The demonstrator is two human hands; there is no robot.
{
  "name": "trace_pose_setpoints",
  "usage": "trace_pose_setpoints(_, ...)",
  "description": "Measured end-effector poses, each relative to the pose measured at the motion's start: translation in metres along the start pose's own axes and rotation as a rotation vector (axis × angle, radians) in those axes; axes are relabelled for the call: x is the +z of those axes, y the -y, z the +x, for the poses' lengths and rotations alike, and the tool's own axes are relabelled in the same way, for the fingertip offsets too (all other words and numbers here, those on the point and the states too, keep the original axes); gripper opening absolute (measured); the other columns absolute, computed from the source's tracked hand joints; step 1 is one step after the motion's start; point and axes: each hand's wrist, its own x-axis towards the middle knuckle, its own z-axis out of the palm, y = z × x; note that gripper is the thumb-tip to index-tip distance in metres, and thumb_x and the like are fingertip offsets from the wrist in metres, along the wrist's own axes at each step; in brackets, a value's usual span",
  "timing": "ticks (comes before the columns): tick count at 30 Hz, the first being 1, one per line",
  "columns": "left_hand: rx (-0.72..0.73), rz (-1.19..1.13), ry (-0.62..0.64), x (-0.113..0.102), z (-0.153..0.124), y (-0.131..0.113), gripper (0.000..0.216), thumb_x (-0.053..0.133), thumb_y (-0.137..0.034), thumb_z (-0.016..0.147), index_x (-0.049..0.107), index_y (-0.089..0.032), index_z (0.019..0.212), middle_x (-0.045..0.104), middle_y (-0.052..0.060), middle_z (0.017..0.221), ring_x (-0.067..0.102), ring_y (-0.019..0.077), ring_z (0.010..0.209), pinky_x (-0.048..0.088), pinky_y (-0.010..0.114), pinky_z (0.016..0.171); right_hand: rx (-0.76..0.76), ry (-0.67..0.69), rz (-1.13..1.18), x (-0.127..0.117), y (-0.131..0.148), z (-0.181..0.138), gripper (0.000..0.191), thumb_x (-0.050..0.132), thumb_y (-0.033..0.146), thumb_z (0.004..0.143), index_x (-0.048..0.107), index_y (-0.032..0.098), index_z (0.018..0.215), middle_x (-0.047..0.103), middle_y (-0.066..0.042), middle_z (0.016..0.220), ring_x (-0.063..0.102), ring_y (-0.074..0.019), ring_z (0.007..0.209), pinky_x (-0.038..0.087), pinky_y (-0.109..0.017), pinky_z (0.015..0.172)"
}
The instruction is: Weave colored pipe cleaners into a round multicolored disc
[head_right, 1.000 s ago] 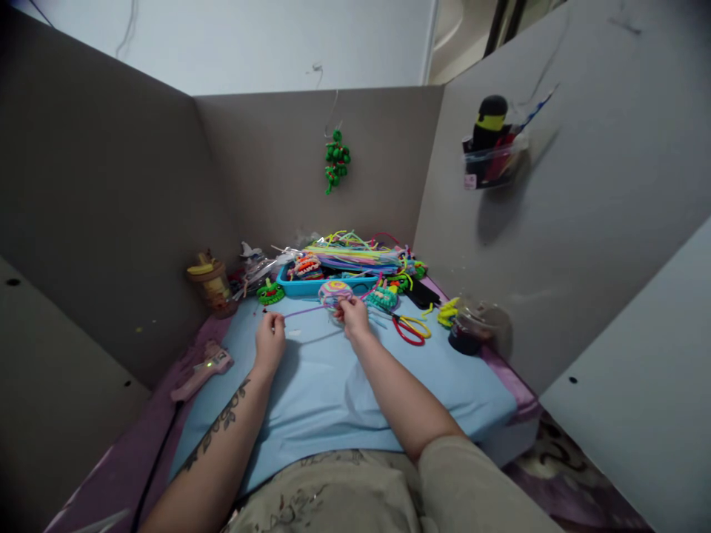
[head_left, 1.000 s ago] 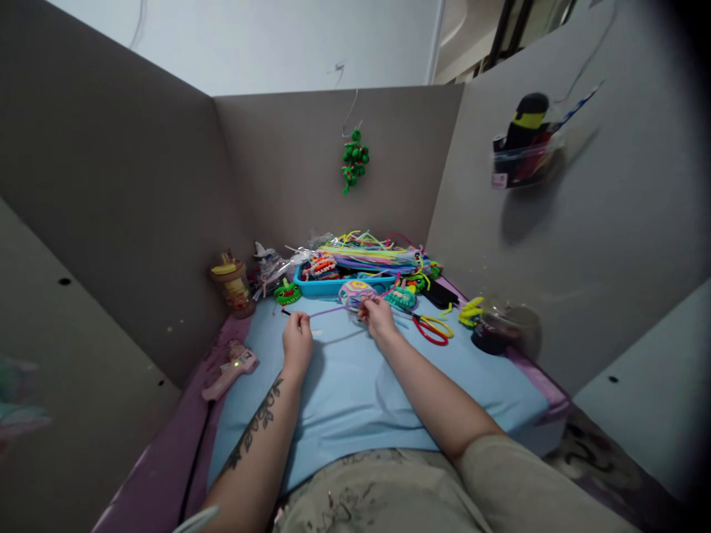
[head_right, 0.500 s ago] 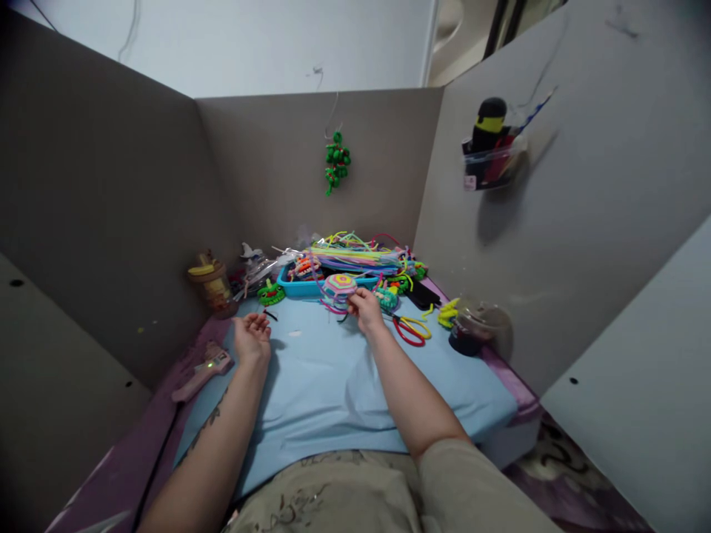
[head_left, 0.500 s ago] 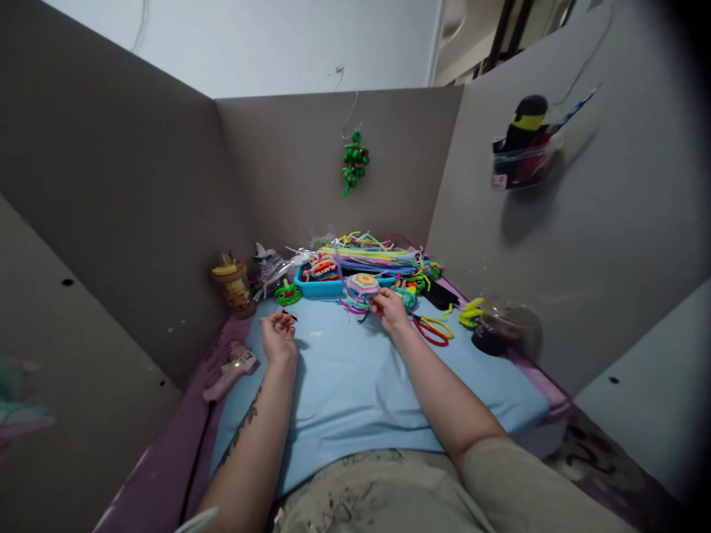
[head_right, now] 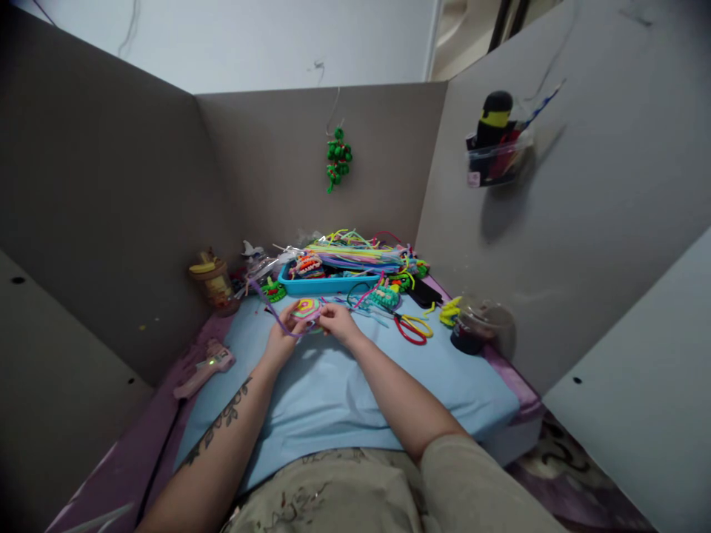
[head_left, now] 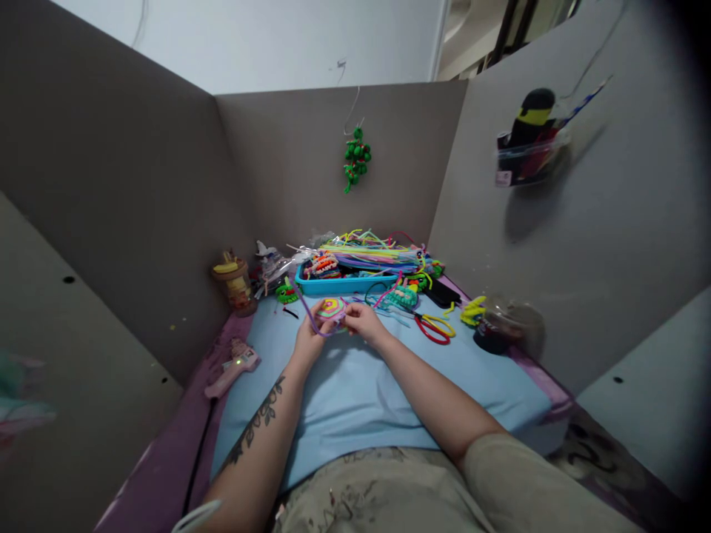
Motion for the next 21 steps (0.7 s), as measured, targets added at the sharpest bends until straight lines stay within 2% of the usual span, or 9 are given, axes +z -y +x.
trace_pose_setpoints(2, -0.023, 0.004, -0.024, 0.000, 0.001, -0.001, 0.055, 0.068, -0.038, 0.065, 0.055, -0.016, 0.114, 0.063, 0.011, 0.105, 0.062, 0.0164, 0.077, 0.048, 0.026, 0.065, -0.023, 0.018, -0.027, 0.002, -0.001, 0.000, 0.017, 0.061, 0.031, 0.064, 0.051, 0.017, 0.062, 0.053, 0.005, 0.049, 0.044, -0.0068, 0.039, 0.036, -0.019, 0.038)
trace_pose_setpoints(5, -0.078, 0.019, -0.075, 0.000, 0.001, -0.001, 0.051, 0.070, -0.039, 0.063, 0.061, -0.013, 0.106, 0.066, 0.006, 0.079, 0.056, 0.0107, 0.058, 0.045, 0.022, 0.053, -0.041, 0.033, -0.061, 0.005, 0.000, -0.001, 0.015, 0.061, 0.029, 0.064, 0.054, 0.016, 0.065, 0.053, 0.005, 0.051, 0.044, -0.0071, 0.042, 0.037, -0.020, 0.041)
trace_pose_setpoints(7, -0.117, 0.008, -0.114, -0.001, 0.002, -0.001, 0.054, 0.072, -0.039, 0.060, 0.062, -0.012, 0.106, 0.065, 0.003, 0.070, 0.053, 0.0089, 0.053, 0.043, 0.020, 0.049, -0.038, 0.043, -0.067, 0.006, 0.002, -0.002, 0.016, 0.062, 0.030, 0.064, 0.057, 0.016, 0.068, 0.053, 0.004, 0.053, 0.045, -0.0074, 0.044, 0.037, -0.020, 0.042)
trace_pose_setpoints(11, -0.162, -0.026, -0.169, -0.004, 0.003, -0.003, 0.054, 0.075, -0.037, 0.057, 0.064, -0.012, 0.104, 0.066, 0.004, 0.073, 0.053, 0.0079, 0.054, 0.043, 0.018, 0.049, -0.019, 0.018, -0.028, 0.008, 0.002, -0.001, 0.021, 0.064, 0.032, 0.064, 0.057, 0.016, 0.076, 0.057, 0.002, 0.061, 0.048, -0.0081, 0.047, 0.037, -0.020, 0.044)
trace_pose_setpoints(16, -0.153, -0.048, -0.182, -0.002, 0.002, -0.009, 0.053, 0.077, -0.035, 0.054, 0.065, -0.012, 0.101, 0.067, 0.006, 0.077, 0.056, 0.0092, 0.057, 0.045, 0.019, 0.051, 0.027, -0.050, 0.006, 0.008, -0.005, 0.000, 0.022, 0.064, 0.033, 0.063, 0.054, 0.017, 0.074, 0.052, 0.006, 0.050, 0.048, -0.0079, 0.041, 0.029, -0.018, 0.039)
trace_pose_setpoints(21, -0.104, 0.002, -0.221, 0.001, 0.000, -0.010, 0.051, 0.076, -0.036, 0.055, 0.066, -0.011, 0.098, 0.068, 0.008, 0.080, 0.058, 0.0118, 0.060, 0.047, 0.022, 0.054, 0.037, -0.062, 0.052, 0.008, -0.008, 0.001, 0.025, 0.066, 0.035, 0.061, 0.056, 0.016, 0.074, 0.053, 0.005, 0.050, 0.048, -0.0076, 0.041, 0.029, -0.018, 0.039)
